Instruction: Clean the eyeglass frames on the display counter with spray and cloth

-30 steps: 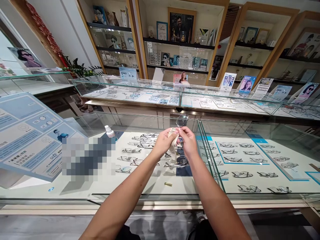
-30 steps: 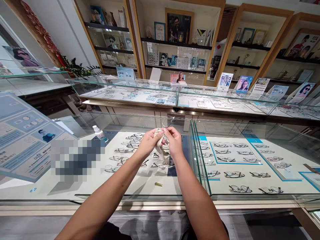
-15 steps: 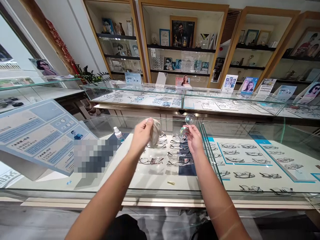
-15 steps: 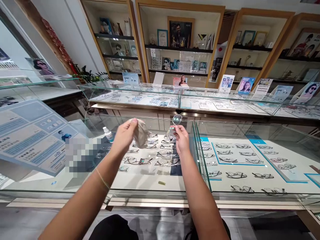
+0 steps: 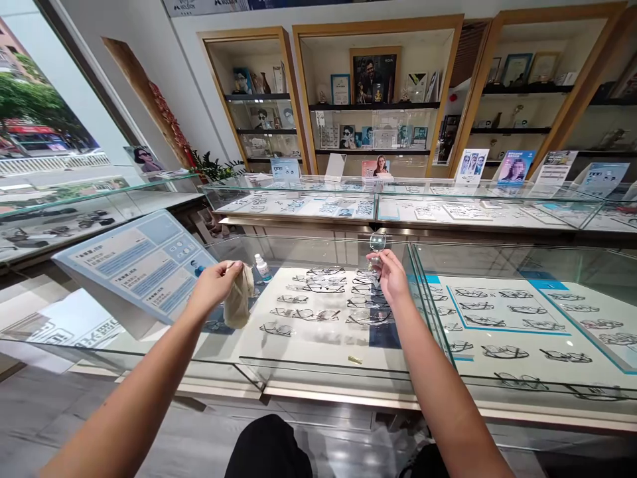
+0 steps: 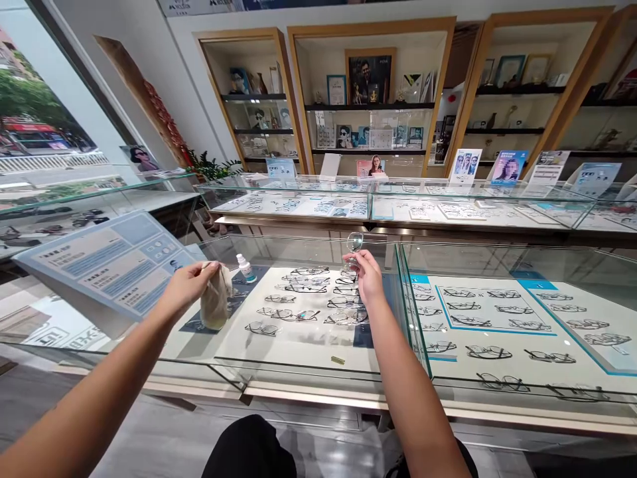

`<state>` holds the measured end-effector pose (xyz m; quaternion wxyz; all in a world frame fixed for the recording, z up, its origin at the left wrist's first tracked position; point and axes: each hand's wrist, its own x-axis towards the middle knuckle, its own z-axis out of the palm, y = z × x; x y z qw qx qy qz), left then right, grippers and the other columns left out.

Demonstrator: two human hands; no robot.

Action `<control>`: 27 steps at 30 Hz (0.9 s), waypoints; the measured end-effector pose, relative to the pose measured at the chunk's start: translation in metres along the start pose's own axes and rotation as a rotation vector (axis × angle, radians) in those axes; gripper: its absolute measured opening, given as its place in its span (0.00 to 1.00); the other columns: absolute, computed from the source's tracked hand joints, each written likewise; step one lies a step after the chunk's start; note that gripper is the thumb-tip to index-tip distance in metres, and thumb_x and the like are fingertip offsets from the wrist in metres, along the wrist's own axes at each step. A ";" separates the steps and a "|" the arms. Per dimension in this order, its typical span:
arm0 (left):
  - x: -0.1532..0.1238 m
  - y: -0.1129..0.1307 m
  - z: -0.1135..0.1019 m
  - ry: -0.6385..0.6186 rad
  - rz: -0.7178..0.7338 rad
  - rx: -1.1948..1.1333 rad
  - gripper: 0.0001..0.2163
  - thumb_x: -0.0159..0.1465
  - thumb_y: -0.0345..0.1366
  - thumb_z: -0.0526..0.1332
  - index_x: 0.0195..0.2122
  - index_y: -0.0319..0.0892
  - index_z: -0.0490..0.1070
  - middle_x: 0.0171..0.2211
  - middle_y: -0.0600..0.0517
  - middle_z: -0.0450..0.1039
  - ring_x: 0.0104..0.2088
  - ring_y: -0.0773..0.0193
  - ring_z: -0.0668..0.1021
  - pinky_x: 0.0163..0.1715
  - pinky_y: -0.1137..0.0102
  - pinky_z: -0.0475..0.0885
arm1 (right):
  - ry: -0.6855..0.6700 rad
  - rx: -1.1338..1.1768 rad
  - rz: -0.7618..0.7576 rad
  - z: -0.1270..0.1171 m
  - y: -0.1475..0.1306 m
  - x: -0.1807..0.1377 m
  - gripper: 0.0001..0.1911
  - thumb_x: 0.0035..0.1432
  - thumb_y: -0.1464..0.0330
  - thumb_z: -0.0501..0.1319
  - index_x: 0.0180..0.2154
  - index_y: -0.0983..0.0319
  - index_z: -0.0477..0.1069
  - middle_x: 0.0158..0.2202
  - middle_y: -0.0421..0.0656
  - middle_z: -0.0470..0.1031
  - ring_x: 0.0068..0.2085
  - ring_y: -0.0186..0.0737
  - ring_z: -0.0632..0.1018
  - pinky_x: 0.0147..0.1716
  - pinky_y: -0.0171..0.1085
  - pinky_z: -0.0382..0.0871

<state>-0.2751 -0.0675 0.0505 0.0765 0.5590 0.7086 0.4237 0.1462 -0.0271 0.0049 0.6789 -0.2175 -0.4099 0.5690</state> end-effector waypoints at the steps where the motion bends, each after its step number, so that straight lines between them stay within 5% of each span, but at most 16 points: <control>1: 0.001 -0.010 -0.001 -0.032 -0.019 0.044 0.16 0.64 0.51 0.62 0.34 0.42 0.77 0.27 0.55 0.78 0.32 0.61 0.75 0.31 0.75 0.64 | -0.015 -0.008 -0.002 0.001 0.000 -0.001 0.11 0.57 0.58 0.69 0.33 0.56 0.71 0.38 0.41 0.85 0.41 0.40 0.80 0.40 0.36 0.71; 5: -0.002 -0.031 -0.001 -0.109 -0.044 0.255 0.14 0.64 0.46 0.60 0.40 0.43 0.78 0.35 0.51 0.82 0.38 0.55 0.78 0.34 0.72 0.65 | -0.034 -0.092 -0.030 0.003 0.000 -0.003 0.10 0.59 0.58 0.67 0.33 0.56 0.71 0.37 0.41 0.85 0.41 0.40 0.80 0.41 0.37 0.69; 9: -0.014 -0.019 0.009 -0.094 0.040 0.518 0.23 0.65 0.52 0.59 0.51 0.39 0.78 0.49 0.38 0.81 0.47 0.42 0.79 0.40 0.62 0.69 | -0.024 -0.189 -0.074 0.005 0.001 -0.004 0.10 0.61 0.57 0.65 0.33 0.56 0.70 0.37 0.42 0.85 0.42 0.41 0.80 0.42 0.37 0.68; 13: -0.032 0.025 0.031 0.066 0.344 0.516 0.26 0.70 0.49 0.53 0.61 0.38 0.72 0.62 0.35 0.72 0.61 0.38 0.72 0.57 0.52 0.66 | -0.043 -0.255 -0.124 0.009 0.000 -0.006 0.11 0.61 0.57 0.64 0.32 0.56 0.70 0.34 0.41 0.84 0.41 0.42 0.80 0.45 0.40 0.69; 21: -0.058 0.134 0.099 0.028 0.894 0.155 0.31 0.69 0.47 0.62 0.71 0.42 0.60 0.70 0.36 0.64 0.69 0.43 0.67 0.67 0.50 0.60 | -0.116 -0.315 -0.177 0.014 -0.005 -0.009 0.10 0.63 0.59 0.63 0.33 0.56 0.71 0.30 0.39 0.80 0.38 0.42 0.79 0.49 0.41 0.69; 27: -0.058 0.157 0.135 -0.021 1.002 -0.012 0.38 0.67 0.49 0.67 0.74 0.43 0.56 0.70 0.36 0.64 0.71 0.43 0.65 0.70 0.50 0.60 | -0.164 -0.421 -0.200 0.014 -0.010 -0.010 0.11 0.64 0.60 0.62 0.31 0.56 0.72 0.30 0.39 0.79 0.37 0.43 0.77 0.45 0.41 0.68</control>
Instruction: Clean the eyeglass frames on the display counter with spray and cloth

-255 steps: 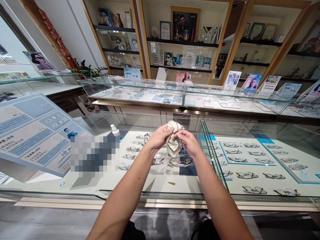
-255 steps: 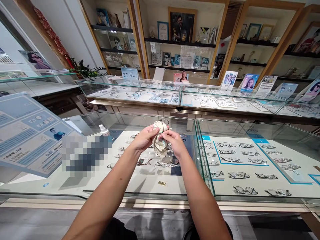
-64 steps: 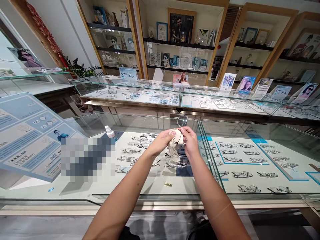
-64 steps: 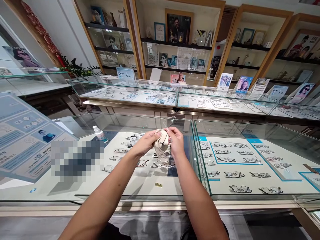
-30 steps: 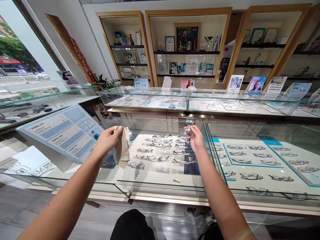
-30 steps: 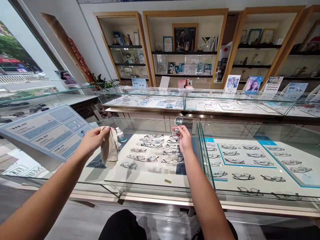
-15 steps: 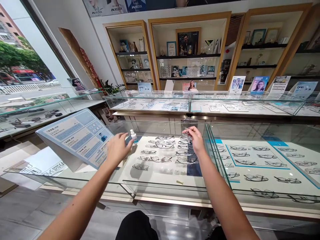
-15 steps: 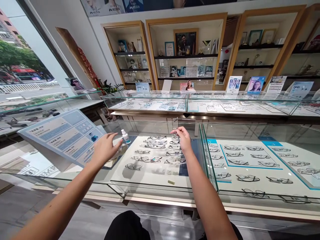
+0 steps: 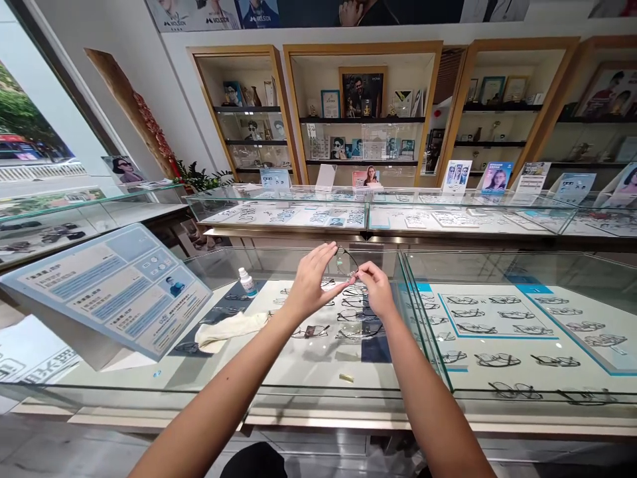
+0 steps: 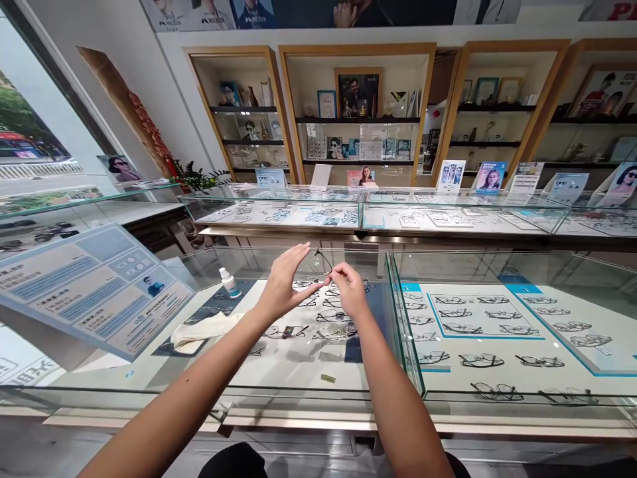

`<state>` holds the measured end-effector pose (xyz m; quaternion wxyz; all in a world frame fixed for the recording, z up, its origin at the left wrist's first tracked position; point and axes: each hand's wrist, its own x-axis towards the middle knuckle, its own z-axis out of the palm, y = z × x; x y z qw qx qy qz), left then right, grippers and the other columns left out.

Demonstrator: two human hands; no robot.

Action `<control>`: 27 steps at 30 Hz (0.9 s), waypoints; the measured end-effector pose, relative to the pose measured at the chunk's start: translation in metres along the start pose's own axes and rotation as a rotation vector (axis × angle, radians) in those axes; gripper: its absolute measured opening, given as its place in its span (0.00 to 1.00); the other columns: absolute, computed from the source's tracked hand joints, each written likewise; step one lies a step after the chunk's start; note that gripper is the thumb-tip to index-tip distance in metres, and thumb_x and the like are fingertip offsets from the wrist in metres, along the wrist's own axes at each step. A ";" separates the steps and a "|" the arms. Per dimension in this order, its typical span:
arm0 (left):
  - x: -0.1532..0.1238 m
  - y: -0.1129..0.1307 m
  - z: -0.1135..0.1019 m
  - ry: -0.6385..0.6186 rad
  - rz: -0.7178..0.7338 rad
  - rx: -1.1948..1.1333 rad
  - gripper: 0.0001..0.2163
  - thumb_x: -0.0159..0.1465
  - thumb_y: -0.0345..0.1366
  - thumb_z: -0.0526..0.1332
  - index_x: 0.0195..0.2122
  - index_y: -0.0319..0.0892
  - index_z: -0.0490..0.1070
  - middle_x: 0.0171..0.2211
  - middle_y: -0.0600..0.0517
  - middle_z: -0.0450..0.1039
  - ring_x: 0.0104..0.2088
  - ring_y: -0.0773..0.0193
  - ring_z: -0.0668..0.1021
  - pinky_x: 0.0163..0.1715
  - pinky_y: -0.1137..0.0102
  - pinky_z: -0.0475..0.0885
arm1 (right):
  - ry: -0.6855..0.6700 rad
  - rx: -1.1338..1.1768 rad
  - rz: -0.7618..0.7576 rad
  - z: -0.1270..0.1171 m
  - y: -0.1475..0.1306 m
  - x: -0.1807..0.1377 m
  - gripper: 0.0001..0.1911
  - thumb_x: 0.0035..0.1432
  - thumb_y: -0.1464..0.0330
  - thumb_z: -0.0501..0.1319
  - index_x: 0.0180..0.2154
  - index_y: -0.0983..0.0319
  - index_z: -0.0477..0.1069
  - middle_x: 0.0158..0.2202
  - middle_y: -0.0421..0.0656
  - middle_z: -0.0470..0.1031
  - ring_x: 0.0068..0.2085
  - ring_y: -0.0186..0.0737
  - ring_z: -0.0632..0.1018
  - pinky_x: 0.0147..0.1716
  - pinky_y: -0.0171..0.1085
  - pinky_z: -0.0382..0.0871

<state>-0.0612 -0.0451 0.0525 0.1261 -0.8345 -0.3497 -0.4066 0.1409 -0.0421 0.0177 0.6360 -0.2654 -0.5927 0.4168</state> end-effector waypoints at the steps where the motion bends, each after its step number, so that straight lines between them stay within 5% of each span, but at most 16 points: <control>1: 0.000 0.000 0.003 0.001 -0.011 -0.020 0.36 0.67 0.49 0.67 0.73 0.44 0.58 0.68 0.37 0.67 0.71 0.43 0.66 0.69 0.50 0.61 | 0.002 -0.026 -0.003 -0.001 -0.001 0.000 0.11 0.64 0.60 0.61 0.30 0.56 0.72 0.30 0.39 0.79 0.37 0.43 0.77 0.45 0.41 0.68; 13: -0.018 0.000 0.012 0.123 -0.036 -0.005 0.25 0.66 0.47 0.69 0.62 0.46 0.70 0.56 0.42 0.79 0.58 0.48 0.78 0.60 0.53 0.72 | -0.205 -0.242 0.138 -0.014 -0.016 -0.002 0.10 0.63 0.65 0.57 0.29 0.57 0.70 0.28 0.38 0.80 0.32 0.40 0.70 0.37 0.38 0.61; 20: -0.023 0.017 0.007 0.117 -0.099 -0.002 0.28 0.63 0.52 0.71 0.60 0.46 0.71 0.54 0.42 0.80 0.56 0.47 0.80 0.56 0.55 0.74 | -0.281 -0.227 0.200 -0.021 -0.023 0.002 0.08 0.61 0.65 0.58 0.29 0.57 0.69 0.26 0.38 0.79 0.33 0.41 0.74 0.40 0.39 0.65; 24: -0.013 0.028 -0.003 0.186 -0.139 -0.048 0.24 0.64 0.50 0.71 0.56 0.44 0.73 0.51 0.43 0.81 0.52 0.50 0.82 0.52 0.58 0.76 | -0.290 -0.290 0.163 -0.021 -0.048 0.009 0.09 0.62 0.63 0.59 0.30 0.58 0.70 0.29 0.39 0.79 0.35 0.42 0.77 0.42 0.41 0.69; 27: 0.009 0.033 -0.020 0.286 -0.161 -0.083 0.23 0.63 0.49 0.72 0.54 0.43 0.73 0.49 0.44 0.81 0.49 0.53 0.82 0.50 0.59 0.77 | -0.189 -0.346 0.033 -0.024 -0.080 0.021 0.10 0.62 0.59 0.63 0.39 0.58 0.74 0.40 0.42 0.81 0.44 0.44 0.80 0.50 0.44 0.71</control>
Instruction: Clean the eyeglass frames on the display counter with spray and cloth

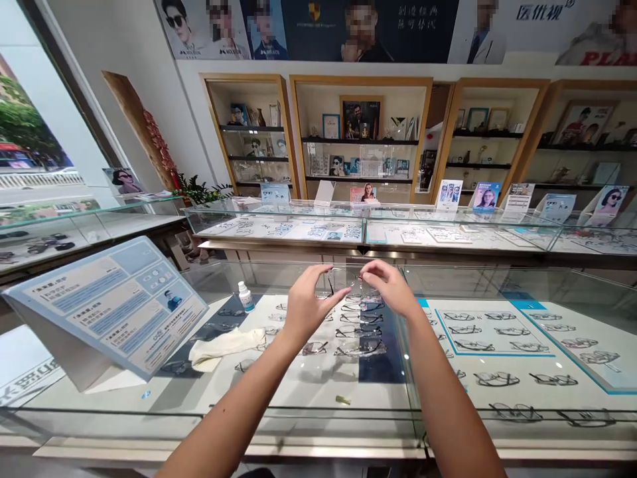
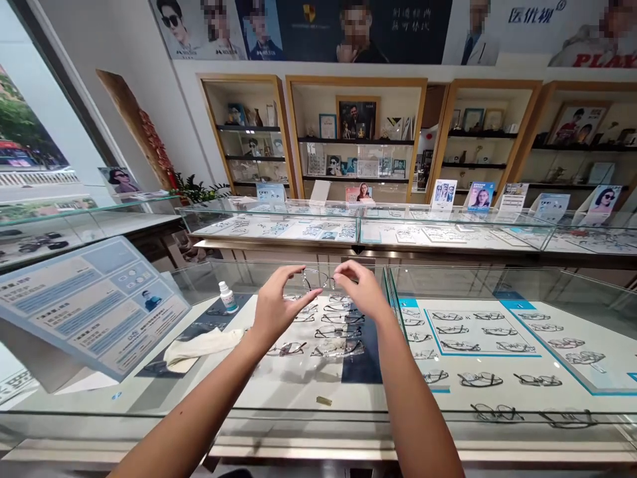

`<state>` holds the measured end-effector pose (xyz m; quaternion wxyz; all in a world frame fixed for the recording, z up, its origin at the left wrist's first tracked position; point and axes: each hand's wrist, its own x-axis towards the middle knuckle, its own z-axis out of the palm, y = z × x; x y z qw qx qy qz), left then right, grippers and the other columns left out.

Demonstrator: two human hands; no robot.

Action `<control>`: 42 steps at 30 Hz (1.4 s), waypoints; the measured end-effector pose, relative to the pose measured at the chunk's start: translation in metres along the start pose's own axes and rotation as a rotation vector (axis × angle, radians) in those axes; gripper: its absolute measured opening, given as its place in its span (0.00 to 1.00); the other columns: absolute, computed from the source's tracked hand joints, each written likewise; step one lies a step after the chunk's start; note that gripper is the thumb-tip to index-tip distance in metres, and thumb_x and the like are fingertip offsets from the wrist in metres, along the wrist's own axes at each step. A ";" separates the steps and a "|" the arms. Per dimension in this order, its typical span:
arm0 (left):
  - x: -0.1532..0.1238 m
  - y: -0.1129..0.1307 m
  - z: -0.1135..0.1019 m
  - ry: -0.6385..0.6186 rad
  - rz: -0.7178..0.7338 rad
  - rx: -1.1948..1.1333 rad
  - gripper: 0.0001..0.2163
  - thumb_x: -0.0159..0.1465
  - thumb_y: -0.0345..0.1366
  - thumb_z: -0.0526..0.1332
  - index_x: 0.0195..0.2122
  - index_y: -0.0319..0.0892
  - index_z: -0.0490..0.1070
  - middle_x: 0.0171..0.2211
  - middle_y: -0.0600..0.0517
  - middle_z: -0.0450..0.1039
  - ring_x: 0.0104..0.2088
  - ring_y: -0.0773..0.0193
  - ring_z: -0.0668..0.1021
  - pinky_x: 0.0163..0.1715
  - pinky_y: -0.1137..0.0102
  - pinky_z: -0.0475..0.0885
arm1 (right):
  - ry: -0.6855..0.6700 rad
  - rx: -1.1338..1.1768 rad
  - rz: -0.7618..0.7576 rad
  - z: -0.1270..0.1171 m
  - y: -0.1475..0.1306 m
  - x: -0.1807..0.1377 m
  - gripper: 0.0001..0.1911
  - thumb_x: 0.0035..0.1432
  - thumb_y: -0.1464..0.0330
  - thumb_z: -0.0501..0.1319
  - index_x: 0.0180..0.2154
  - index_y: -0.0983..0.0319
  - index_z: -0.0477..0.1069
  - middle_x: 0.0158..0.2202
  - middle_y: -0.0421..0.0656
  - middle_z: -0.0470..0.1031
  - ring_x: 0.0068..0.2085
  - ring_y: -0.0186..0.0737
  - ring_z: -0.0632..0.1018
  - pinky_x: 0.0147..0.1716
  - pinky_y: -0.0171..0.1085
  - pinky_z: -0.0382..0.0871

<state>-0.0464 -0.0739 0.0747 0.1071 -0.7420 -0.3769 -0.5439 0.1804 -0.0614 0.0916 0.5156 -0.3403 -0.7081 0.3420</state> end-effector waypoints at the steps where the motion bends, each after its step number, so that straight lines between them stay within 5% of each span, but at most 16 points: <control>1: 0.011 0.003 -0.004 0.040 -0.008 -0.007 0.23 0.63 0.49 0.73 0.54 0.43 0.74 0.48 0.44 0.81 0.48 0.53 0.82 0.50 0.60 0.78 | 0.061 -0.033 -0.040 -0.006 -0.011 0.003 0.13 0.62 0.57 0.64 0.43 0.57 0.74 0.44 0.43 0.81 0.47 0.45 0.80 0.53 0.45 0.71; 9: 0.084 0.038 -0.025 0.204 -0.079 -0.062 0.23 0.61 0.50 0.74 0.52 0.44 0.76 0.45 0.47 0.81 0.44 0.56 0.82 0.46 0.60 0.78 | 0.332 -0.339 -0.144 -0.021 -0.078 0.012 0.42 0.53 0.48 0.73 0.64 0.51 0.64 0.62 0.49 0.74 0.60 0.55 0.76 0.59 0.56 0.71; 18: 0.085 0.041 -0.023 0.306 -0.130 -0.092 0.23 0.60 0.48 0.75 0.53 0.46 0.77 0.47 0.48 0.81 0.45 0.56 0.82 0.48 0.59 0.79 | 0.588 -0.432 -0.186 0.008 -0.085 0.011 0.31 0.58 0.51 0.69 0.59 0.53 0.70 0.55 0.50 0.79 0.55 0.55 0.79 0.52 0.55 0.75; 32: 0.086 0.023 -0.014 0.285 -0.131 -0.118 0.25 0.59 0.48 0.76 0.55 0.47 0.75 0.50 0.48 0.80 0.48 0.55 0.82 0.52 0.57 0.80 | 0.570 -0.517 -0.248 0.009 -0.084 0.018 0.25 0.62 0.58 0.68 0.60 0.49 0.72 0.58 0.47 0.78 0.59 0.55 0.77 0.56 0.58 0.75; 42: 0.083 0.031 -0.016 0.343 -0.071 -0.036 0.25 0.59 0.47 0.76 0.55 0.48 0.74 0.50 0.48 0.78 0.48 0.54 0.81 0.49 0.57 0.79 | 0.537 -0.464 -0.204 0.007 -0.076 0.016 0.30 0.63 0.56 0.67 0.65 0.50 0.68 0.61 0.49 0.76 0.61 0.58 0.76 0.54 0.58 0.77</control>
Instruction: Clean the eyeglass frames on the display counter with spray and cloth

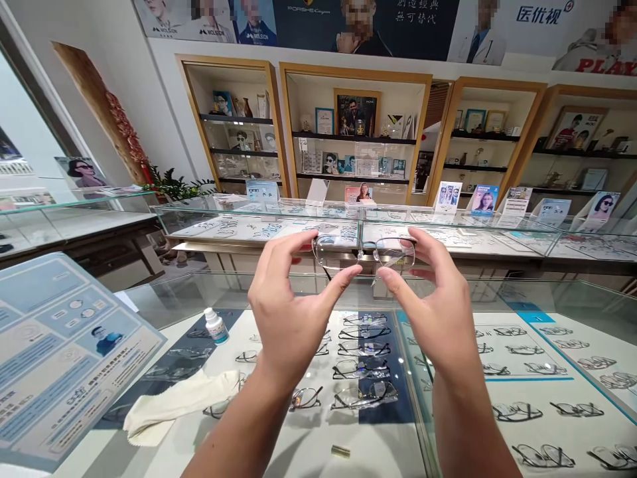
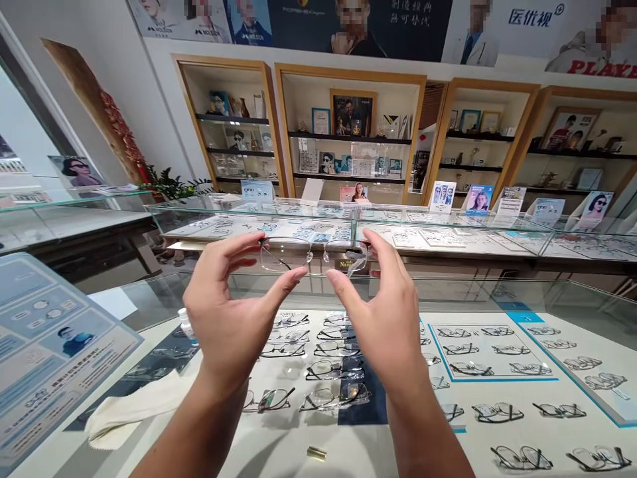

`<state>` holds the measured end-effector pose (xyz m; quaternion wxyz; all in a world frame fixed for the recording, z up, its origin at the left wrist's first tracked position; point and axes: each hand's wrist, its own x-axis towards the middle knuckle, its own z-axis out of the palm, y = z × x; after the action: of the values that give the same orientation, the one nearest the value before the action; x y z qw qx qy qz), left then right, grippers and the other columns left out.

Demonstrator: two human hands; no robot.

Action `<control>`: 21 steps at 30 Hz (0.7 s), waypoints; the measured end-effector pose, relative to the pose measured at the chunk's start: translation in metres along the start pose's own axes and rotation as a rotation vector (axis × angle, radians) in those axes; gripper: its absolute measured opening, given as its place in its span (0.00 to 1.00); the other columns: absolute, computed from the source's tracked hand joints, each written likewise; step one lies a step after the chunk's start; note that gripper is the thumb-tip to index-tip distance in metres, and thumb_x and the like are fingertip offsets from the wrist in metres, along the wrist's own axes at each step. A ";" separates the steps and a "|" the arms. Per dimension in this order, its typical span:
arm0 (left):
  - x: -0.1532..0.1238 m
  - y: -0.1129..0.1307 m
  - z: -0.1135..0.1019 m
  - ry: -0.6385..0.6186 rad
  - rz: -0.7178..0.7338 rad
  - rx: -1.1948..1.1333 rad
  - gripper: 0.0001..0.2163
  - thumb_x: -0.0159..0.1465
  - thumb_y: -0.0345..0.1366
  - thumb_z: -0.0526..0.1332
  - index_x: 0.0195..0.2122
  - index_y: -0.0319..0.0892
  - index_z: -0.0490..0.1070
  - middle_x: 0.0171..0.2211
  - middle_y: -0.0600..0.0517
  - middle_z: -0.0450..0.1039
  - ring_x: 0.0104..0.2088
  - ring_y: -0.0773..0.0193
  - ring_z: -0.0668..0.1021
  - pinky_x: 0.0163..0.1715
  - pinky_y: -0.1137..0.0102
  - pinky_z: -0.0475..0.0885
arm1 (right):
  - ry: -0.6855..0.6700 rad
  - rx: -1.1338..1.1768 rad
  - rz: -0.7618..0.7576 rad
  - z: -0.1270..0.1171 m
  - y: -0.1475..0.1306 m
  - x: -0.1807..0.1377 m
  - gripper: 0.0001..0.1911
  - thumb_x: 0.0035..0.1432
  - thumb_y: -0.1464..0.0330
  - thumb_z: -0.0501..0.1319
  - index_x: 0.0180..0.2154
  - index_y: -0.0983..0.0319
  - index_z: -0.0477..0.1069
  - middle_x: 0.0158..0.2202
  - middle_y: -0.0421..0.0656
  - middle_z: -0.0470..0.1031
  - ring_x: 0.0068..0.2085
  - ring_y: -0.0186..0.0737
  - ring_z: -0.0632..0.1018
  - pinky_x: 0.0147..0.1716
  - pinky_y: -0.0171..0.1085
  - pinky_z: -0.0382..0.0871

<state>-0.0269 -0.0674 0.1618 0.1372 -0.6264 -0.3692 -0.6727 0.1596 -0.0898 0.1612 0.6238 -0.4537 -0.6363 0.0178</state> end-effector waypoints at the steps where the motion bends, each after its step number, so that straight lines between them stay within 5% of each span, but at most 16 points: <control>1: 0.000 0.000 0.000 0.009 0.008 0.006 0.25 0.59 0.47 0.76 0.55 0.48 0.74 0.50 0.48 0.78 0.48 0.54 0.80 0.49 0.57 0.79 | -0.013 0.020 0.017 0.000 0.002 0.000 0.31 0.63 0.55 0.68 0.65 0.51 0.68 0.61 0.50 0.76 0.61 0.57 0.76 0.54 0.58 0.77; 9: -0.001 0.001 0.000 0.041 0.042 0.010 0.26 0.59 0.47 0.76 0.55 0.47 0.73 0.50 0.47 0.77 0.51 0.53 0.79 0.51 0.56 0.79 | -0.065 0.109 0.086 0.001 0.007 0.003 0.29 0.61 0.54 0.69 0.62 0.51 0.71 0.61 0.50 0.76 0.59 0.56 0.78 0.49 0.55 0.80; 21: 0.001 -0.007 0.009 -0.040 -0.074 -0.066 0.26 0.60 0.50 0.75 0.56 0.47 0.73 0.49 0.47 0.77 0.49 0.54 0.81 0.49 0.57 0.80 | 0.051 0.016 0.050 0.004 0.005 0.002 0.28 0.60 0.55 0.69 0.59 0.52 0.70 0.57 0.50 0.77 0.55 0.56 0.79 0.49 0.57 0.78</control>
<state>-0.0249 -0.0564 0.1599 0.0840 -0.6296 -0.3723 -0.6767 0.1594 -0.0831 0.1589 0.6427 -0.4647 -0.6085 0.0266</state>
